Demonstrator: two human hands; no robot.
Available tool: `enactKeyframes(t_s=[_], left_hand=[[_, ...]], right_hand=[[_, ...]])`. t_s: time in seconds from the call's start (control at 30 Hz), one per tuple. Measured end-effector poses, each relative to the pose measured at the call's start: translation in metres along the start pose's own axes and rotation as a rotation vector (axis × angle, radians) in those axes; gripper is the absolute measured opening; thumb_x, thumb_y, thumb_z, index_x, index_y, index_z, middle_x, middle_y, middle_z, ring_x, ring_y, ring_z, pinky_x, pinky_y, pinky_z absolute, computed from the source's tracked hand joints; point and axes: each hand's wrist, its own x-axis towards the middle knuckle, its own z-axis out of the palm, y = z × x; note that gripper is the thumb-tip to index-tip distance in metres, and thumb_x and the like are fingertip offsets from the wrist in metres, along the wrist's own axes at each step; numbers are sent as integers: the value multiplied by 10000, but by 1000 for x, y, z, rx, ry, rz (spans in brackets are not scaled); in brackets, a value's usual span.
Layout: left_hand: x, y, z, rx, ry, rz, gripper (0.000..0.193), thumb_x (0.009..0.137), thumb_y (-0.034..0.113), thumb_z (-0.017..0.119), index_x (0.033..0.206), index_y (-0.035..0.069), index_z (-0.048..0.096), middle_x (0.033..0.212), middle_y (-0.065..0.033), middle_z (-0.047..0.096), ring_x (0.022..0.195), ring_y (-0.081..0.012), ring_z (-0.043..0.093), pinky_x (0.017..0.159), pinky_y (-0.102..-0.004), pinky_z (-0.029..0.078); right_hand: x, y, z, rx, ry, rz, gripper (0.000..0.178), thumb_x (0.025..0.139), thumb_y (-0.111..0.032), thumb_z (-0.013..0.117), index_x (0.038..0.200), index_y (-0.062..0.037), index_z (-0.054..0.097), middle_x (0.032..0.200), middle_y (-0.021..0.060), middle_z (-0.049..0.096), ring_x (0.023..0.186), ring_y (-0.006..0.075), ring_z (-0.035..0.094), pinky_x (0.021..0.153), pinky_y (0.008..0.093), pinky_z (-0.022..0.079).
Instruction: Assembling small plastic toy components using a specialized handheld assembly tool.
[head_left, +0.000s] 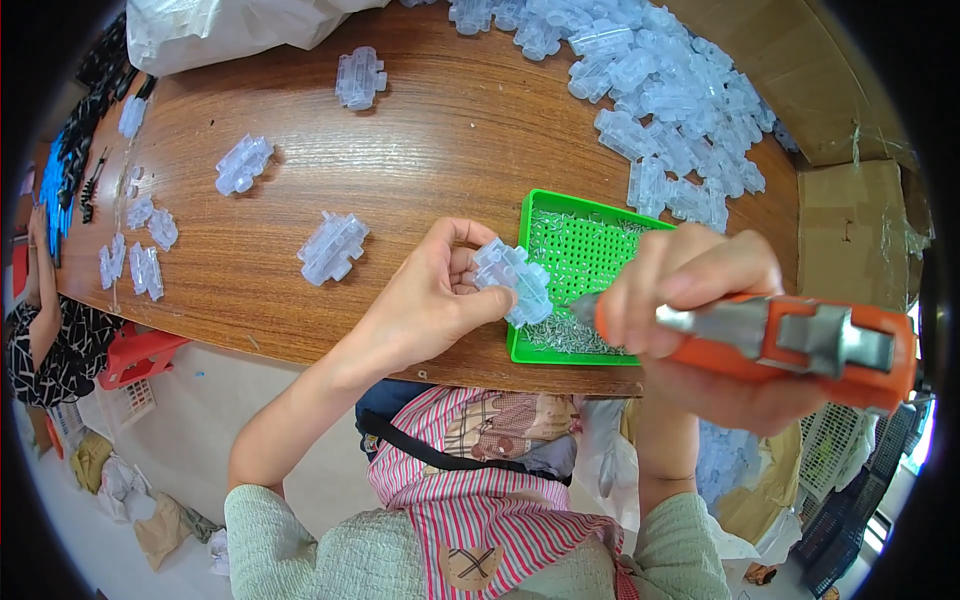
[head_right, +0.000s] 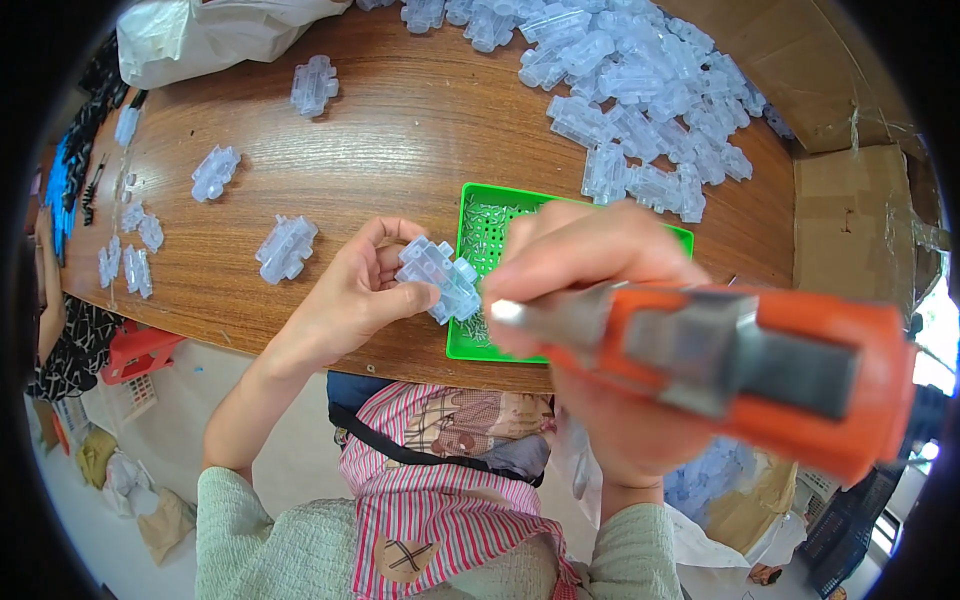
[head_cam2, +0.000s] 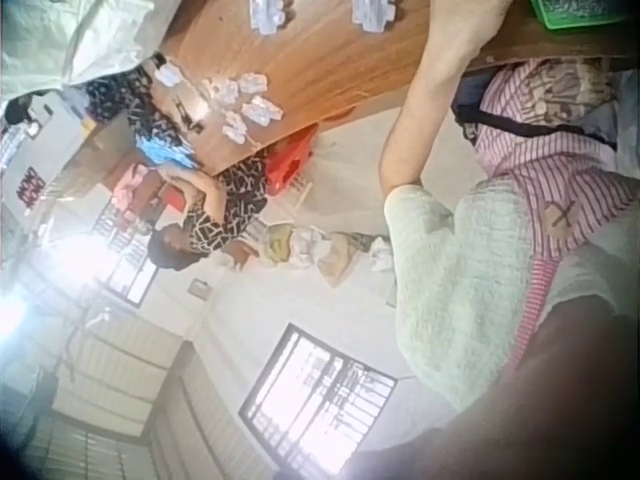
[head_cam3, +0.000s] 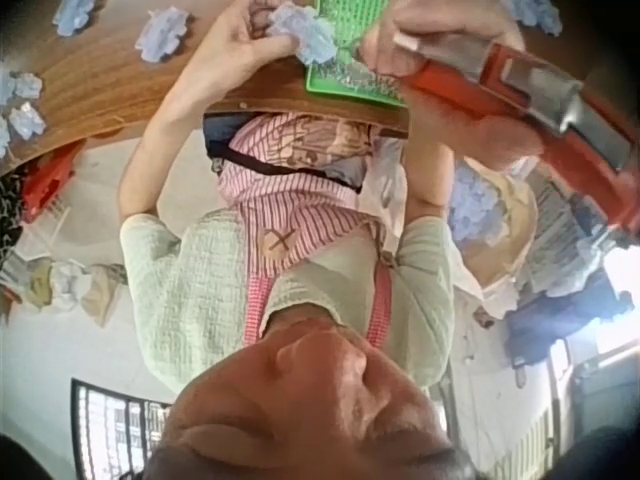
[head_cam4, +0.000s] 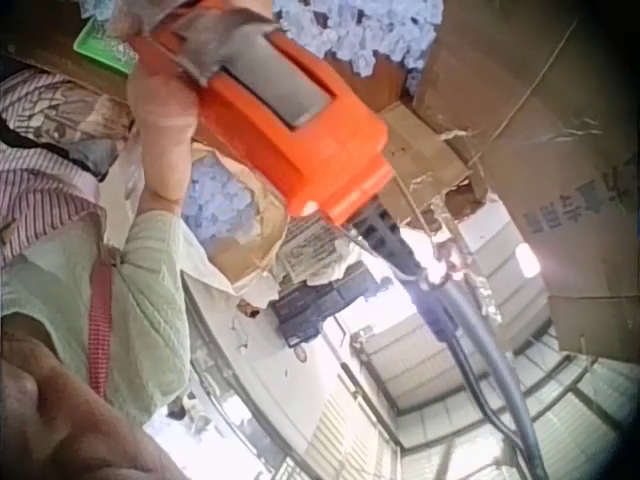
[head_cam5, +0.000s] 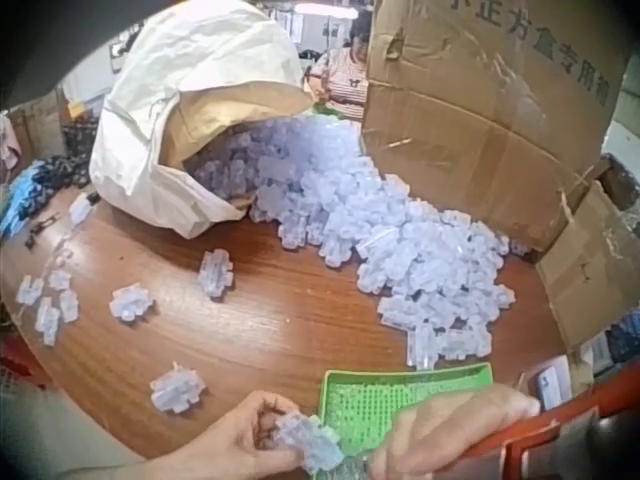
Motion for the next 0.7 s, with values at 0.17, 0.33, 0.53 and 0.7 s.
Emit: enactKeyframes(t_s=[0.17, 0.33, 0.53, 0.7], left_hand=[[-5, -4, -10, 85, -170, -46, 508, 843, -8, 609, 1304, 11, 398, 1088, -49, 585, 941, -85, 575, 844, -253, 481], [-11, 8, -4, 66, -144, -144, 506, 855, 4, 558, 1326, 16, 373, 1039, -50, 570, 893, -89, 580, 776, -246, 502], [-8, 0, -7, 33, -126, -153, 418, 850, 13, 597, 1230, 17, 425, 1019, -48, 563, 879, -86, 580, 748, -237, 512], [-7, -2, -8, 7, -145, -151, 383, 854, 19, 615, 1200, 10, 451, 1019, -47, 566, 871, -82, 583, 748, -233, 516]], right_hand=[[-14, 26, -9, 33, 118, -16, 786, 814, -696, 571, 1047, 53, 532, 761, 60, 518, 671, 157, 528, 563, 302, 481], [-25, 47, -11, 69, 177, -7, 763, 799, -697, 593, 1006, 36, 540, 734, 63, 497, 648, 155, 514, 545, 297, 468], [-27, 46, -2, 30, 274, 103, 764, 784, -696, 616, 1002, 33, 545, 723, 60, 491, 642, 150, 507, 538, 291, 463], [-27, 48, -2, 0, 269, 73, 768, 785, -700, 609, 997, 35, 548, 714, 58, 488, 631, 146, 504, 527, 292, 460]])
